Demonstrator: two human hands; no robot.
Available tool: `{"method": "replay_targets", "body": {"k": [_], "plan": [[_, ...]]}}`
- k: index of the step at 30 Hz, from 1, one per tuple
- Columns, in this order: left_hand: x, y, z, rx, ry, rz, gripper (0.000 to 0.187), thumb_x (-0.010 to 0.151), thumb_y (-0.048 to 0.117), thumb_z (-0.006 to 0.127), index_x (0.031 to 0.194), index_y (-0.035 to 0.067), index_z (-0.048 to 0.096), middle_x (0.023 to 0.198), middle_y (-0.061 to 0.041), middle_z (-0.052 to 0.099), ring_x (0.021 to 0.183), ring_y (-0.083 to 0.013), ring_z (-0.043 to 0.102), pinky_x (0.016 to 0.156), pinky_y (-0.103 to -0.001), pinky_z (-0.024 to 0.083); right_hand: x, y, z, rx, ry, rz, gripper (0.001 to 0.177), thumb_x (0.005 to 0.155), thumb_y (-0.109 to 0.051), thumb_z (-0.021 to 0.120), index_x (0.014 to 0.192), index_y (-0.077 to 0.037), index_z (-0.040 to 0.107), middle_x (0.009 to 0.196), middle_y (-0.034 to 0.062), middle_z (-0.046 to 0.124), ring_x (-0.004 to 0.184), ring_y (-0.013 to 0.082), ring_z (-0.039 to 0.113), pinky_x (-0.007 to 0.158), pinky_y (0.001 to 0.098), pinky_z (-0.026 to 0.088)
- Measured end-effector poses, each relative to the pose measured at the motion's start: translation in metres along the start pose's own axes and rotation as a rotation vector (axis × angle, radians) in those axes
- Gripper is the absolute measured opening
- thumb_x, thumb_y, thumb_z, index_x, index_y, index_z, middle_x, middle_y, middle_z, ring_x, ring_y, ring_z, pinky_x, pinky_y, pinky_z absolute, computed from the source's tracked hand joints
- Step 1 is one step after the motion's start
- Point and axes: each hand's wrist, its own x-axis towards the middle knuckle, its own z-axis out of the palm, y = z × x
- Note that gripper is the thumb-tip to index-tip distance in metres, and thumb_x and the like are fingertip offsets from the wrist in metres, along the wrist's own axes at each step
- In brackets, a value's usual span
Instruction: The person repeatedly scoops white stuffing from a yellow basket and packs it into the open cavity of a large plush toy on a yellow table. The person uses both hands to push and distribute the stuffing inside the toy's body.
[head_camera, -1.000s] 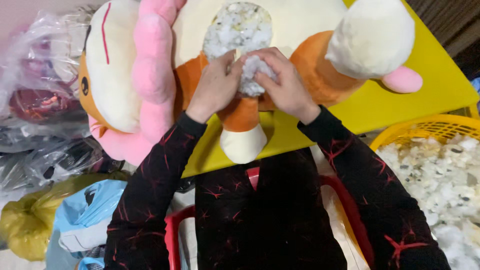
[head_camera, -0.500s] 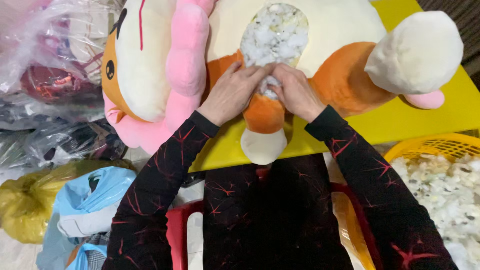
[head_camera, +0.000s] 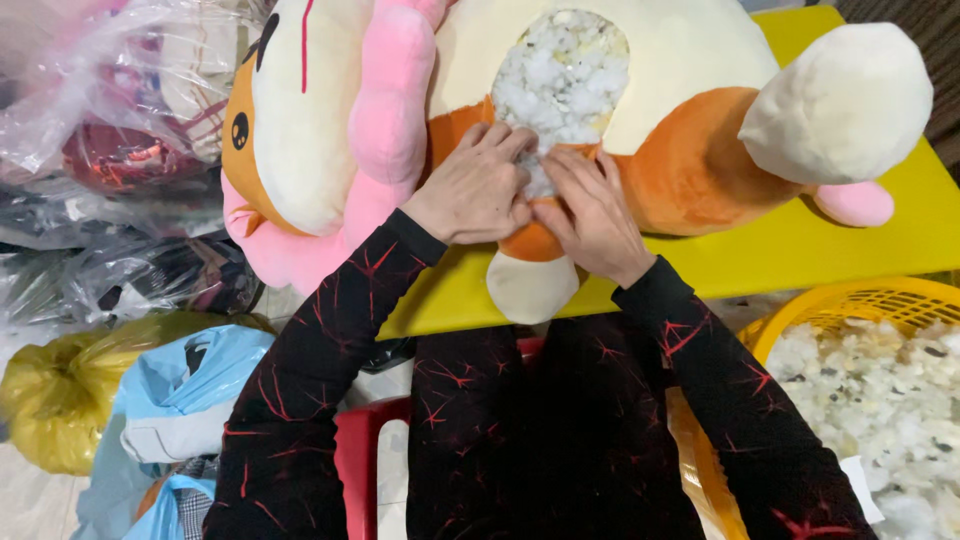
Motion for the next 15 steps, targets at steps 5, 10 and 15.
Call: {"method": "replay_targets", "body": {"k": [5, 10, 15], "plan": [[-0.003, 0.003, -0.010, -0.061, -0.248, -0.064, 0.079, 0.067, 0.021, 0.076, 0.140, -0.002, 0.055, 0.115, -0.017, 0.064, 0.124, -0.0354, 0.056, 0.120, -0.062, 0.022, -0.001, -0.001, -0.003, 0.019, -0.241, 0.115, 0.074, 0.080, -0.039, 0.081, 0.134, 0.002, 0.051, 0.116, 0.0217, 0.066, 0.114, 0.0408, 0.062, 0.115, 0.0605, 0.027], [-0.002, 0.004, -0.014, 0.100, -0.285, 0.029, 0.071, 0.062, 0.037, 0.081, 0.123, 0.006, 0.063, 0.107, -0.012, 0.068, 0.120, -0.0322, 0.056, 0.114, -0.074, 0.015, 0.017, 0.002, -0.016, -0.037, -0.528, 0.213, 0.063, 0.088, -0.046, 0.073, 0.129, -0.001, 0.057, 0.094, 0.0146, 0.069, 0.099, 0.0352, 0.066, 0.116, 0.0583, 0.026], [-0.002, -0.001, -0.001, 0.289, -0.476, -0.018, 0.063, 0.082, 0.066, 0.069, 0.092, 0.005, 0.077, 0.101, -0.011, 0.071, 0.129, -0.0326, 0.053, 0.119, -0.074, 0.011, 0.021, 0.002, -0.030, -0.086, -0.515, 0.050, 0.037, 0.092, -0.044, 0.069, 0.087, -0.008, 0.073, 0.099, 0.0113, 0.064, 0.108, 0.0305, 0.059, 0.105, 0.0550, 0.031]]}}
